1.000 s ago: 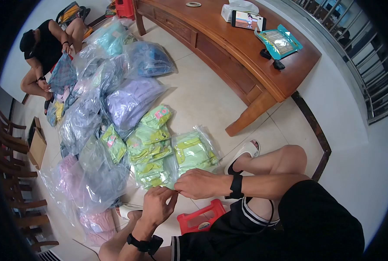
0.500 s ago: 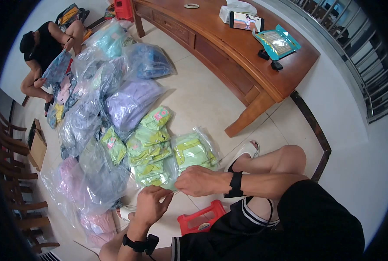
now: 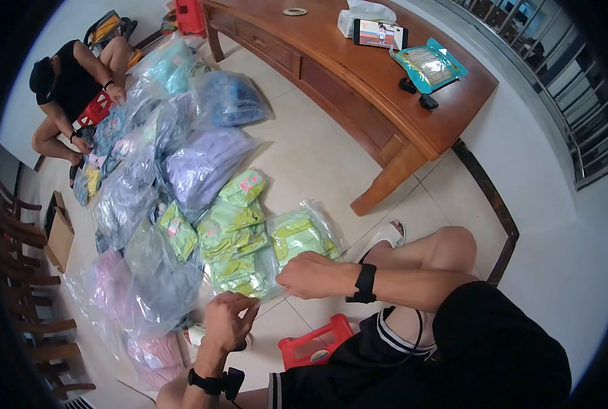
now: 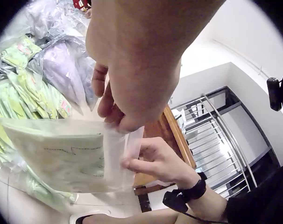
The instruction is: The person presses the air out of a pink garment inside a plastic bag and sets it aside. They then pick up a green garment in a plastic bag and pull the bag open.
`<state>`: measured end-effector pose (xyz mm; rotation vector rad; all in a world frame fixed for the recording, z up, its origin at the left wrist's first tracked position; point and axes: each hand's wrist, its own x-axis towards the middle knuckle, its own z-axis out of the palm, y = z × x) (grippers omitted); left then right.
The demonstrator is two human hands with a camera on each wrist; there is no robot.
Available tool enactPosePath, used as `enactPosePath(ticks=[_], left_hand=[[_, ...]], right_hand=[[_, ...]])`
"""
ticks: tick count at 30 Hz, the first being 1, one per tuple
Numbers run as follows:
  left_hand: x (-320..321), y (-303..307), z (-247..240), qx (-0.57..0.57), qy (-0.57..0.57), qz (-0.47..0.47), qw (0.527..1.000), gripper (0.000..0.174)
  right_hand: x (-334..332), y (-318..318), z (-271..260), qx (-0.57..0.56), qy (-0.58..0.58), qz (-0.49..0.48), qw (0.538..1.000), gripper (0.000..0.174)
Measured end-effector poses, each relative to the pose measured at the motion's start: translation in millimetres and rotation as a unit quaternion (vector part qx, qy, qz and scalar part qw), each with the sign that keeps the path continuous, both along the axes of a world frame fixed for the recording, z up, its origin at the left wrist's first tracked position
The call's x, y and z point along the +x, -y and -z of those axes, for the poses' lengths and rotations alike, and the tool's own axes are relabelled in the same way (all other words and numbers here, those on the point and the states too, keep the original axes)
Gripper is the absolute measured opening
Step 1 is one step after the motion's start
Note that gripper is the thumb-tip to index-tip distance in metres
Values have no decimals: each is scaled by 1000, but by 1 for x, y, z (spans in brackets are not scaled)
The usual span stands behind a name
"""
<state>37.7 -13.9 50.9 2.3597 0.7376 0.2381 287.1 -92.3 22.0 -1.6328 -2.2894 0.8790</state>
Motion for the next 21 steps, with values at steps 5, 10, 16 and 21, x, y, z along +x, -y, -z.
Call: enactPosePath(ticks=[5,10,16,21], left_hand=[[-1,-4,-2,-11,-6,-22,1000,8],[7,8,-3,32,-1,3,999,11],[11,16,9,34,-8,51,998,6],[9,14,10,21,-2,41,999,6]], right_hand=[[-1,3,9,4,27,-20,999,17],[-12,8,7,49,1,-38,998,16],[-17,10,5,87,-62,-39,994,18],[-13,8,5,70,-68,-34,995,17]])
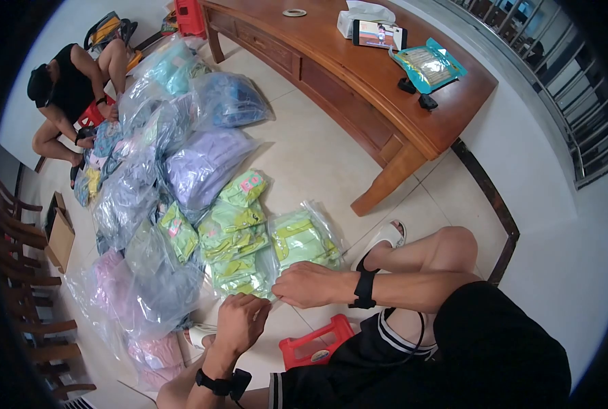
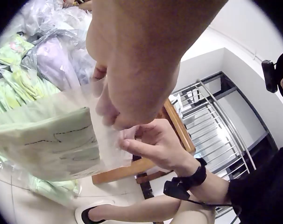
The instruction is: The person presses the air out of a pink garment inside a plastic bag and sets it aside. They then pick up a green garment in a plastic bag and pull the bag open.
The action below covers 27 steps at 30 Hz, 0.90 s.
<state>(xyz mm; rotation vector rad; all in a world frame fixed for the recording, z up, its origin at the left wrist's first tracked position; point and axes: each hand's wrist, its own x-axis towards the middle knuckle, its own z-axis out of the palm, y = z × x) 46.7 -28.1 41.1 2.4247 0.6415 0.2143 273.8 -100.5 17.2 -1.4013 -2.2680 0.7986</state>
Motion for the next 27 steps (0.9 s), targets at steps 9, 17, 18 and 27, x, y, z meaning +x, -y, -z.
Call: enactPosePath(ticks=[9,17,18,27], left_hand=[[0,-2,-2,12,10,2,1000,4],[1,6,3,14,-20,38,999,6],[1,7,3,12,-22,39,999,7],[4,10,4,9,-18,36,999,6]], right_hand=[[0,0,-1,-25,10,-8,1000,17],[-7,4,3,-34,29,-31,999,14],[-8,5,1,-38,32,-32,998,13],[-12,9,8,-4,-20,-20,1000,16]])
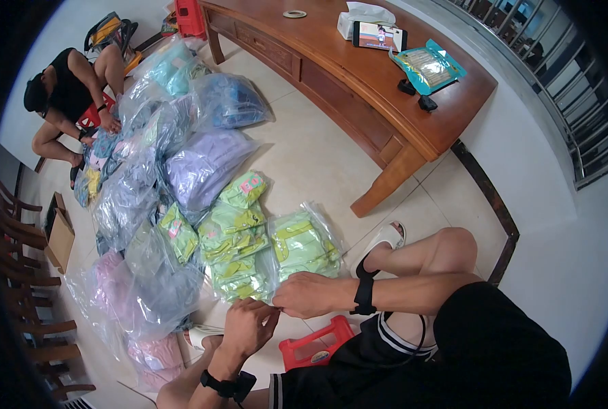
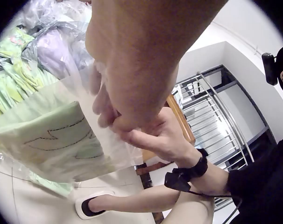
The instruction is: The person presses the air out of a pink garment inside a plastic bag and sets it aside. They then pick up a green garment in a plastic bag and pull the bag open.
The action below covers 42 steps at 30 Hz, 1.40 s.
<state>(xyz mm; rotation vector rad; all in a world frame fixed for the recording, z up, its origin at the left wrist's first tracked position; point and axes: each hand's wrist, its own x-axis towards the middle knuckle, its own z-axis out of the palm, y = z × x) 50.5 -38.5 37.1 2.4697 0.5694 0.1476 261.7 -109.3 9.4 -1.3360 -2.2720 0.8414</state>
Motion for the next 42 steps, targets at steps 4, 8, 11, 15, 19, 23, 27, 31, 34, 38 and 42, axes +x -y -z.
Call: enactPosePath(ticks=[4,8,11,15,19,23,27,31,34,38,42], left_hand=[[1,1,-3,-12,8,1,1000,7],[-1,-2,-1,-13,13,-3,1000,6],[-2,-5,-3,-11,16,-10,1000,6],[-3,-6,-3,-11,9,-23,1000,6],[-1,-5,-7,-16,8,-11,1000,6],[-1,-3,-4,-20,3,5,1000,6],[-2,-6,-2,16,5,24,1000,5],[-5,-6,2,25,34,0,999,4],[-5,-7,2,6,3,-16,1000,5],[3,1,-8,-5,0,-8,1000,6],[0,0,3,-16,-15,-9,1000,7]], right_hand=[[-1,1,2,-4,-10,-7,1000,17],[1,-1,-3,-17,-6,5,1000,17],[4,-2,1,-17,5,14,1000,17],[7,-4,2,-4,12,12,1000,17],[3,-2,3,-8,1,-4,1000,16],[1,0,4,-23,13,-9,1000,15],[4,-2,-1,-42,30,6,999,15],[7,-3,1,-25,42,12,999,16],[8,-3,4,-16,49,4,999,16],[2,0,8,-9,21,-3,1000,16],[1,0,8,-8,17,-3,1000,16]])
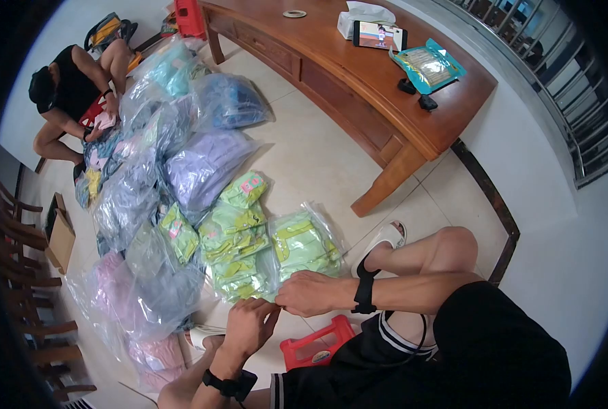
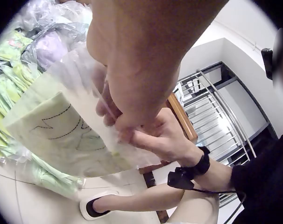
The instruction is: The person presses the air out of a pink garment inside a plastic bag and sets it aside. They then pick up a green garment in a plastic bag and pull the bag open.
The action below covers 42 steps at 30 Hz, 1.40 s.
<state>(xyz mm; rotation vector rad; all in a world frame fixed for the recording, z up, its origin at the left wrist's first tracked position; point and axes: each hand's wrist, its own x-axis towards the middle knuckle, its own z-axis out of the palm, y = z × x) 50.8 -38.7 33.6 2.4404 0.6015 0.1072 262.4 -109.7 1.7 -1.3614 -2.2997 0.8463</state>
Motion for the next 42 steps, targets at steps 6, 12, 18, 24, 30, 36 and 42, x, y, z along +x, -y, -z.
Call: enactPosePath(ticks=[6,12,18,24,30,36,42], left_hand=[[-3,-6,1,26,42,-18,999,2],[-1,-1,2,-18,16,-18,1000,5],[0,0,5,9,26,2,1000,4],[0,-1,5,15,46,2,999,3],[3,3,0,12,33,-14,999,2],[0,2,3,12,39,-14,999,3],[1,-1,-9,25,39,-28,999,3]], right_hand=[[9,-4,-11,-17,18,23,999,15],[3,0,-6,-4,0,2,1000,15],[4,-1,-10,-5,-12,6,1000,14],[4,-1,-11,-7,-10,14,1000,13],[3,0,-9,2,-18,9,1000,13],[6,0,-14,-21,11,10,1000,15],[12,1,-12,-2,3,16,1000,16]])
